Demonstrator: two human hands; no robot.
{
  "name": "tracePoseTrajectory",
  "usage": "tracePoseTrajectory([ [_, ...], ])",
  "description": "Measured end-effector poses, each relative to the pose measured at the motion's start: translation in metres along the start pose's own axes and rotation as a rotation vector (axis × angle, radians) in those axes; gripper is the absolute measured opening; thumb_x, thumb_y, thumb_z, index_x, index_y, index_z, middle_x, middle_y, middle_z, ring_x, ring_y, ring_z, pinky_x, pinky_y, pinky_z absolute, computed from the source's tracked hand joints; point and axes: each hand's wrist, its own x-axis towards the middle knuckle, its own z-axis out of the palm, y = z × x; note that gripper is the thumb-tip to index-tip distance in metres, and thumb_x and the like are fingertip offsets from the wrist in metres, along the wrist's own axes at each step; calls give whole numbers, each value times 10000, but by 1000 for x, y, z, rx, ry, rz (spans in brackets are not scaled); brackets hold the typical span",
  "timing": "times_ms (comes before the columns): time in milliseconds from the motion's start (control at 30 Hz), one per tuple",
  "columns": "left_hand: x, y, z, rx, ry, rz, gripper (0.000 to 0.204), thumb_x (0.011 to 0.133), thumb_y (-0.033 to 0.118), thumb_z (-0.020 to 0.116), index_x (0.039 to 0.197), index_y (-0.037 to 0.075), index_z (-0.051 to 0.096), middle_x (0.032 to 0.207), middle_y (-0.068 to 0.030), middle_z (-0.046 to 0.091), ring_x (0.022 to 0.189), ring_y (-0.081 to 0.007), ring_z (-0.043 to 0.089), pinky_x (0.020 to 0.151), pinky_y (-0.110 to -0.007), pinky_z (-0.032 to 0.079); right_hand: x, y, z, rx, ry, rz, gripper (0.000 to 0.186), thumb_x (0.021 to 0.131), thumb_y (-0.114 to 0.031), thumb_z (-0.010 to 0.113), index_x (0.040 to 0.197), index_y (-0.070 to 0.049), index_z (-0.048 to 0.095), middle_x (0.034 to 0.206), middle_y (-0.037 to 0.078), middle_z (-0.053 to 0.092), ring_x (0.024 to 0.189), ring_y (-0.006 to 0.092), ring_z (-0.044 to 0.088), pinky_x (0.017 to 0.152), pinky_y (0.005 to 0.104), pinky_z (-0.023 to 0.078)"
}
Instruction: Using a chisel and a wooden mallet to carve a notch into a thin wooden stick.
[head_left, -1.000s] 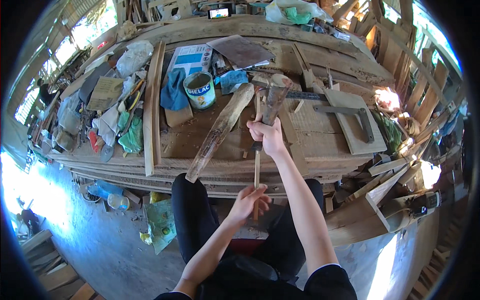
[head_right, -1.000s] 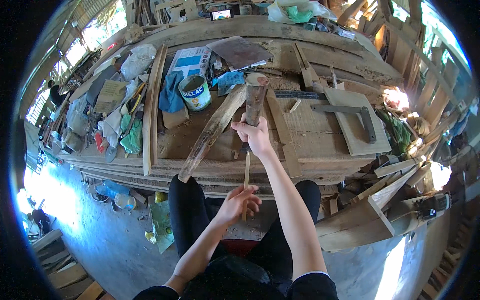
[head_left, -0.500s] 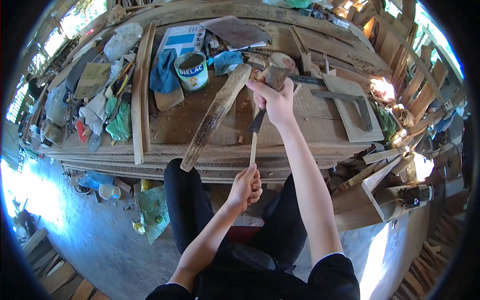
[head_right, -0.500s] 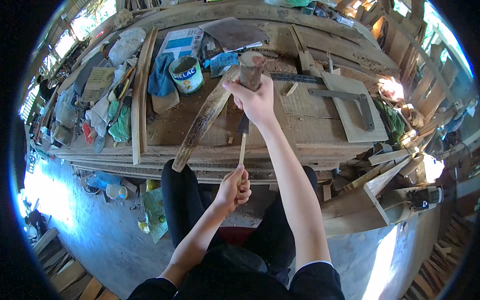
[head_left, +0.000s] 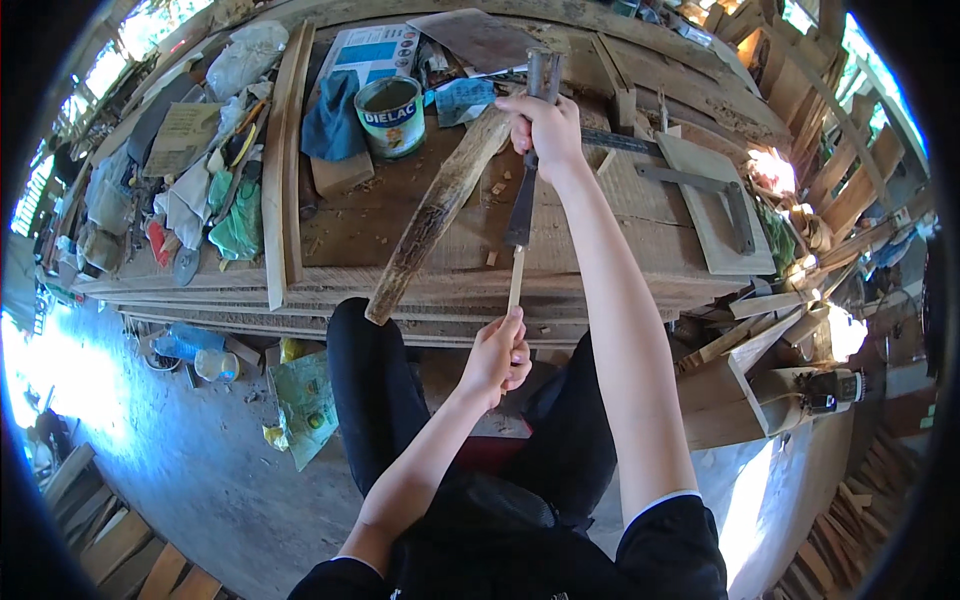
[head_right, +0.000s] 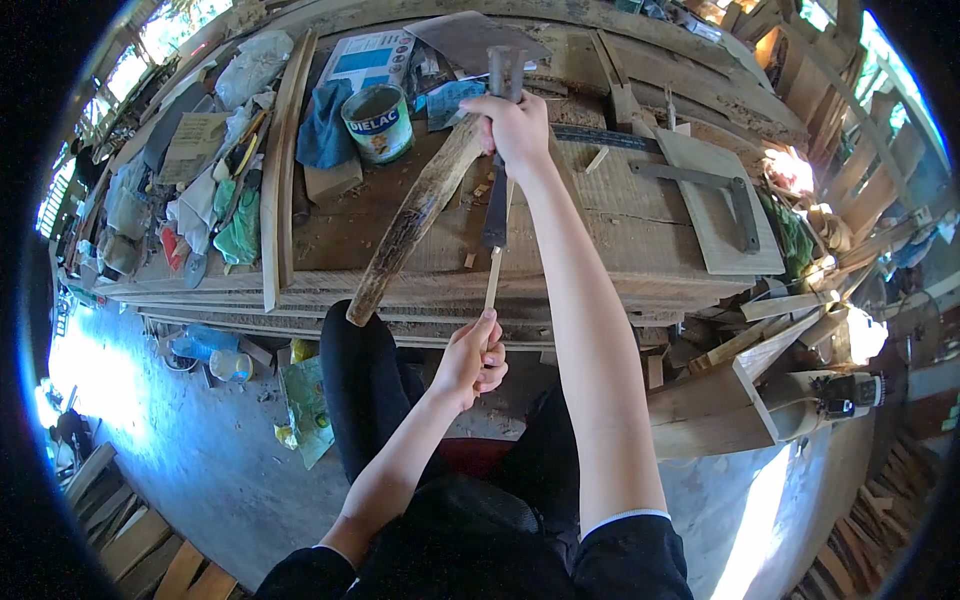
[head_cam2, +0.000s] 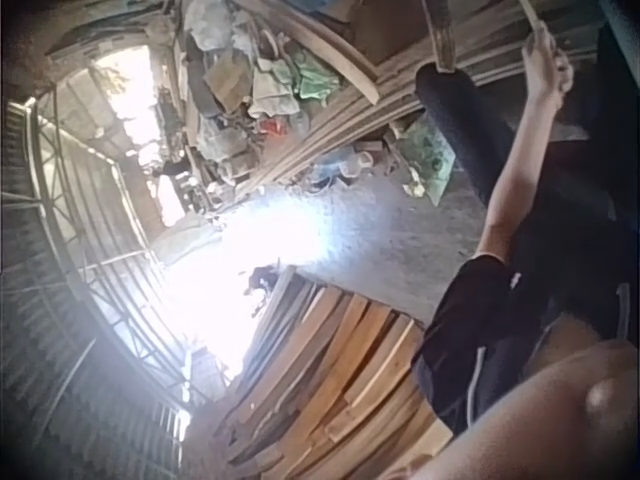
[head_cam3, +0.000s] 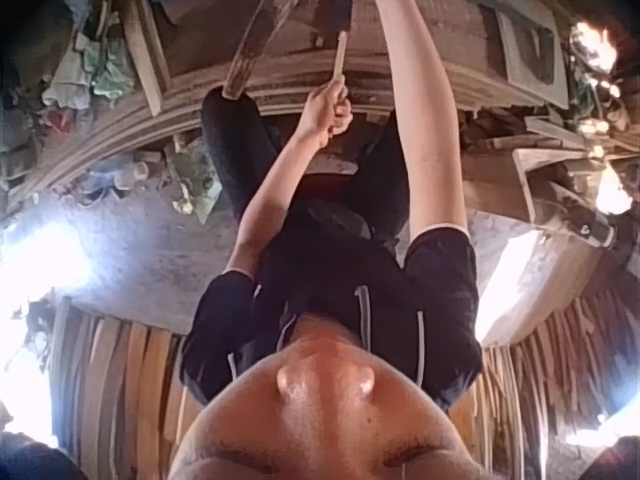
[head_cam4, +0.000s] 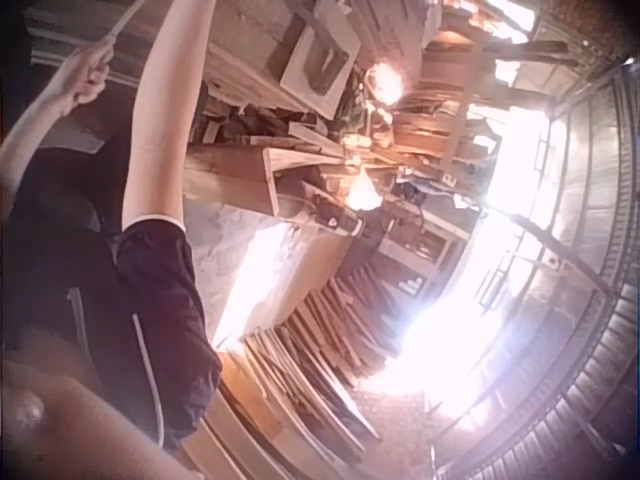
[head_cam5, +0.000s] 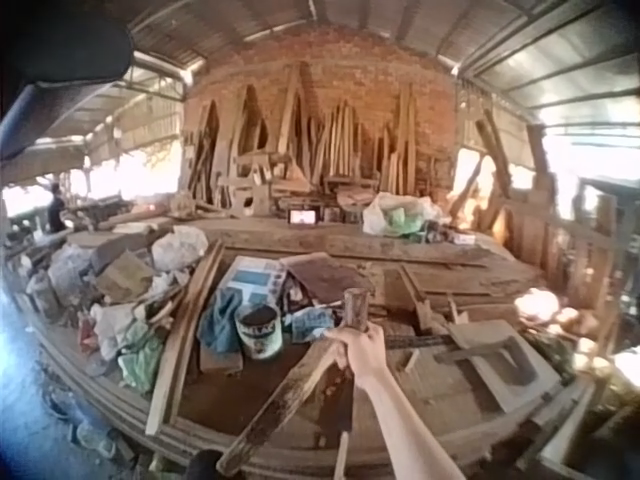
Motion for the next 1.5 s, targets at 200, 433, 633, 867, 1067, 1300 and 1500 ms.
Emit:
tracePoseTrajectory([
  [200, 8, -5, -6, 65, -28, -22, 400, 980, 484, 457, 771, 146, 413, 534, 35, 321, 353, -62, 252, 328, -235, 180, 27, 40, -73, 295, 257, 351, 240, 794, -94, 673, 668, -113, 470, 534, -21, 412, 418, 115, 387, 419, 299, 331],
  [433, 8, -6, -25, 99, -104, -22, 422, 969, 516, 454, 777, 140, 421, 533, 36, 327, 346, -56, 280, 315, -221, 190, 3, 6, -72, 776, 459, 172, 300, 838, -141, 631, 658, -149, 391, 562, -28, 371, 485, 113, 362, 506, 282, 332],
  [633, 4, -7, -41, 144, -205, -65, 482, 984, 527, 399, 734, 115, 401, 480, 44, 294, 327, -69, 295, 302, -239, 237, -45, -23, -92, 694, 545, -257, 277, 870, -172, 602, 696, -128, 391, 592, -34, 339, 523, 114, 320, 534, 282, 282],
  [867, -21, -5, -47, 204, -347, -9, 496, 995, 518, 370, 715, 110, 399, 481, 52, 277, 337, -67, 275, 318, -241, 238, -115, -35, -123, 745, 752, -560, 297, 864, -209, 617, 687, -148, 387, 590, -26, 313, 532, 116, 312, 539, 275, 273],
  [1067, -27, -18, -46, 399, -161, 168, 477, 969, 507, 472, 723, 100, 425, 505, 62, 325, 378, -37, 304, 349, -219, 234, -171, -46, -114, 566, 449, -681, 362, 883, -219, 569, 620, -169, 325, 546, -32, 302, 464, 93, 272, 483, 261, 251],
  [1300, -16, -25, -35, 464, -6, 239, 428, 975, 443, 508, 733, 101, 420, 539, 64, 346, 412, -24, 312, 375, -217, 241, -174, -41, -72, 511, -65, -635, 101, 852, -34, 530, 837, -107, 462, 556, -1, 391, 434, 110, 349, 412, 275, 297],
  [1500, -13, -26, -23, 446, 91, 204, 414, 999, 440, 449, 773, 94, 424, 532, 60, 347, 399, -34, 325, 362, -224, 262, -152, -17, -37, 333, -58, -456, 257, 785, 57, 690, 755, -77, 474, 608, -3, 494, 489, 83, 437, 424, 261, 339],
])
